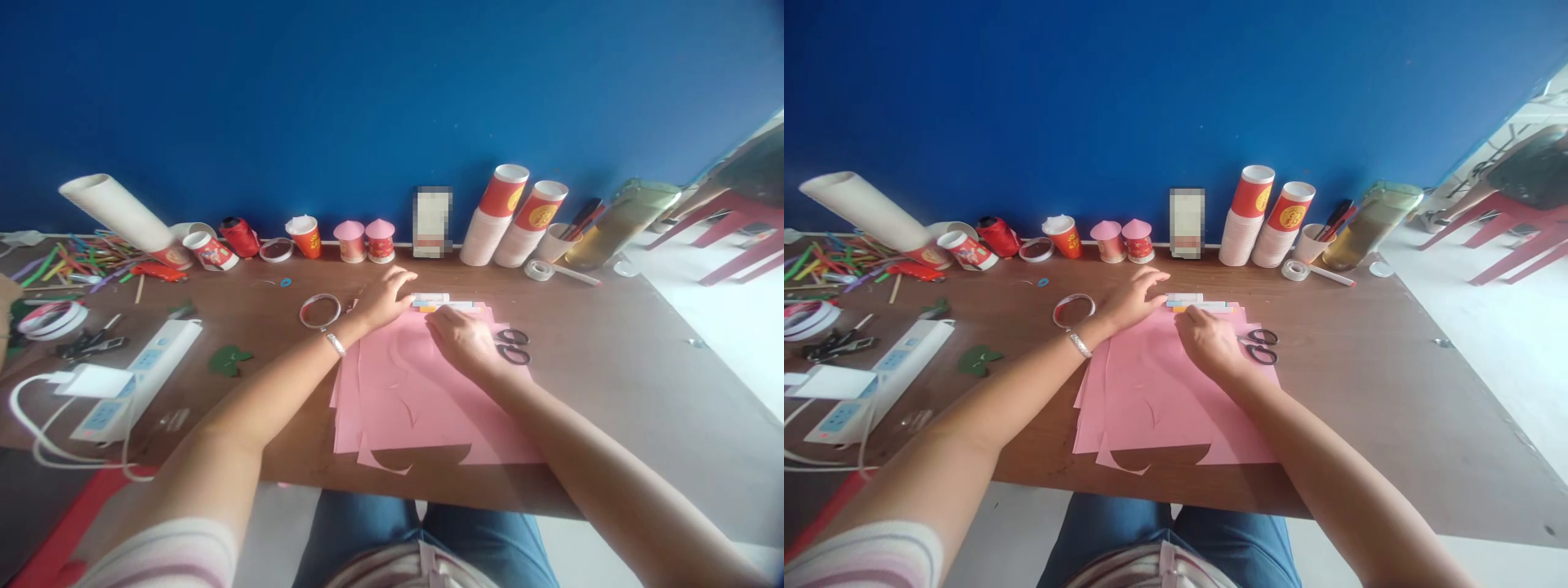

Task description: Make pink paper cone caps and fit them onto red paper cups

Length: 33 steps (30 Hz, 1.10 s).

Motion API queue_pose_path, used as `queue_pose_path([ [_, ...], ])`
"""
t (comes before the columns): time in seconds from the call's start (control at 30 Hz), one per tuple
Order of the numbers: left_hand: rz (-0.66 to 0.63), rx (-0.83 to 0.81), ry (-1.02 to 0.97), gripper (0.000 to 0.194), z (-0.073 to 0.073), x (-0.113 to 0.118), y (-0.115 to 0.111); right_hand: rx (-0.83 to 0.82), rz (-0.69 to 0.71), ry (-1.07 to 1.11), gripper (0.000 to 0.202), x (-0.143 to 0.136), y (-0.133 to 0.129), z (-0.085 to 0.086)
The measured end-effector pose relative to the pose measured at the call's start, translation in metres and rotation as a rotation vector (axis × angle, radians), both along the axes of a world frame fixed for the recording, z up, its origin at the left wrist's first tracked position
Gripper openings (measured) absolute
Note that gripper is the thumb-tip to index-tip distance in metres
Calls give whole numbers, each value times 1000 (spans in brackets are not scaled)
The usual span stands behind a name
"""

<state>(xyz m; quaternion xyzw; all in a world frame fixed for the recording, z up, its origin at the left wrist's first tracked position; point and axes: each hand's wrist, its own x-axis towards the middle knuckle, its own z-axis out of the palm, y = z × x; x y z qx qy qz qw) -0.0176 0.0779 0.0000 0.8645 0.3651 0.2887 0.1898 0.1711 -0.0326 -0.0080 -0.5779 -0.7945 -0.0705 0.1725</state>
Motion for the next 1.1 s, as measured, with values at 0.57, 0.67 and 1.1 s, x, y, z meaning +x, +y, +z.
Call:
queue_pose_path([
  [0.57,-142,85,13,27,-21,-3,21,-184,-18,113,29,27,65,-4],
  [0.67,-150,168,69,27,-25,-4,22,-181,-41,126,26,30,68,-3],
  [1.1,-115,269,-143,32,-15,-7,10,69,28,300,23,29,60,-3],
])
